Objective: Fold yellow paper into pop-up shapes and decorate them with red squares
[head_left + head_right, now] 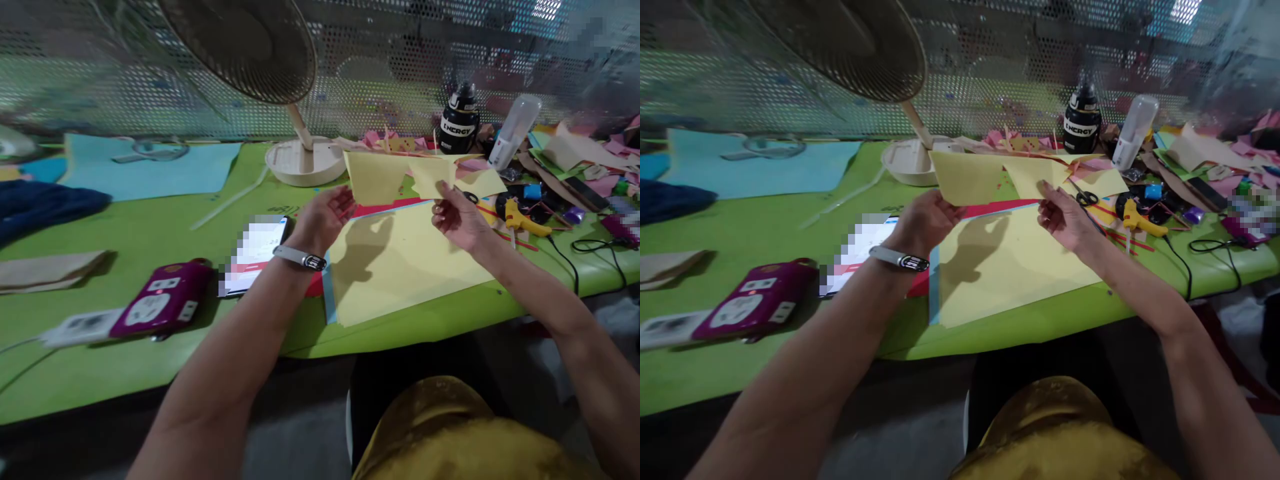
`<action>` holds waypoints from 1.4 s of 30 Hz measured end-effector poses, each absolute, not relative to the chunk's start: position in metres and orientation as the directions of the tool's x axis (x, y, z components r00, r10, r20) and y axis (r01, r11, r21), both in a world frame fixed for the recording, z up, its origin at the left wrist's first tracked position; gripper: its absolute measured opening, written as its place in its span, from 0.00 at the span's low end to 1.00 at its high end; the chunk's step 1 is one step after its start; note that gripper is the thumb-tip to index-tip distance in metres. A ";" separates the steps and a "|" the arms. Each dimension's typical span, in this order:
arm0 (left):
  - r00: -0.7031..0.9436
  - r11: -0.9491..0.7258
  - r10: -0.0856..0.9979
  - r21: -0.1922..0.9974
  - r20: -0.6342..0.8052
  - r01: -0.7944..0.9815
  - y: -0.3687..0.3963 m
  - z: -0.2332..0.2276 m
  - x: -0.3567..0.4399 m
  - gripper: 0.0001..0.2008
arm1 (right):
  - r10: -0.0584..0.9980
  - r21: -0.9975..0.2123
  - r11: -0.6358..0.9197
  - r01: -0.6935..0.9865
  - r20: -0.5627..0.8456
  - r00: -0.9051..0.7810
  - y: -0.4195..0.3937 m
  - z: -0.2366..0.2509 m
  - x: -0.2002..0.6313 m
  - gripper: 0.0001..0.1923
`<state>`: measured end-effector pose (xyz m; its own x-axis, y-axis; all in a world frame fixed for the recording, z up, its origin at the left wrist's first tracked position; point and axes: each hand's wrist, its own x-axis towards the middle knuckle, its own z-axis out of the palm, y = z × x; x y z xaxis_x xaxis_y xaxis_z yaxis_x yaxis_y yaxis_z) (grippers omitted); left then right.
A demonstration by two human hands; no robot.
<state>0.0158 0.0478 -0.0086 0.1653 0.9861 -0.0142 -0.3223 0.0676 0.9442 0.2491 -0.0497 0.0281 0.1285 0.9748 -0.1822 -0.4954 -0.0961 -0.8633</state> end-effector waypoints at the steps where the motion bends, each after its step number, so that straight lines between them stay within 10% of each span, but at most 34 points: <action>1: 0.202 0.126 0.977 0.938 -0.062 -0.324 0.043 -0.009 0.019 0.12 | 0.975 -0.869 -0.090 -0.487 -0.178 0.136 -0.050 0.027 0.250 0.13; 5: 0.505 0.339 0.861 0.812 -0.064 -0.475 0.005 -0.002 0.038 0.34 | 0.974 -0.881 -0.105 -0.461 -0.185 0.131 -0.053 0.013 0.251 0.15; 12: 0.319 0.219 0.947 0.819 -0.047 -0.530 -0.003 -0.019 0.048 0.09 | 0.977 -0.948 -0.199 -0.250 -0.211 0.022 -0.065 0.000 0.272 0.16; 16: 0.311 0.241 0.947 0.821 -0.082 -0.518 0.007 -0.027 0.047 0.09 | 0.994 -0.961 -0.015 0.275 0.015 0.108 -0.085 0.011 0.329 0.16; 19: 0.334 0.277 0.936 0.822 -0.114 -0.497 0.007 -0.027 0.048 0.08 | 0.930 -0.552 -0.025 0.833 0.294 0.222 -0.104 0.023 0.382 0.19; 21: 0.327 0.287 0.936 0.825 -0.133 -0.486 0.005 -0.027 0.050 0.07 | 0.953 -0.169 -0.167 0.971 0.226 0.203 -0.114 0.028 0.407 0.28; 25: 0.300 0.268 0.943 0.863 -0.144 -0.428 0.004 -0.026 0.051 0.09 | 0.968 0.151 -0.245 0.958 -0.013 0.250 -0.120 0.027 0.423 0.29; 36: 0.358 0.241 0.925 0.922 -0.125 -0.302 -0.003 -0.025 0.053 0.15 | 0.932 0.270 -0.324 0.907 -0.075 0.356 -0.110 0.016 0.431 0.28; 42: 0.353 0.216 0.930 0.930 -0.103 -0.298 -0.004 -0.030 0.055 0.18 | 0.936 0.238 -0.345 0.908 0.155 0.315 -0.119 0.016 0.427 0.22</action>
<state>0.0551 -0.0040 -0.0297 0.3534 0.9298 -0.1028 -0.2981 0.2161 0.9298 0.4271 -0.1187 0.0164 0.3153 0.9362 0.1555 0.9079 -0.3453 0.2379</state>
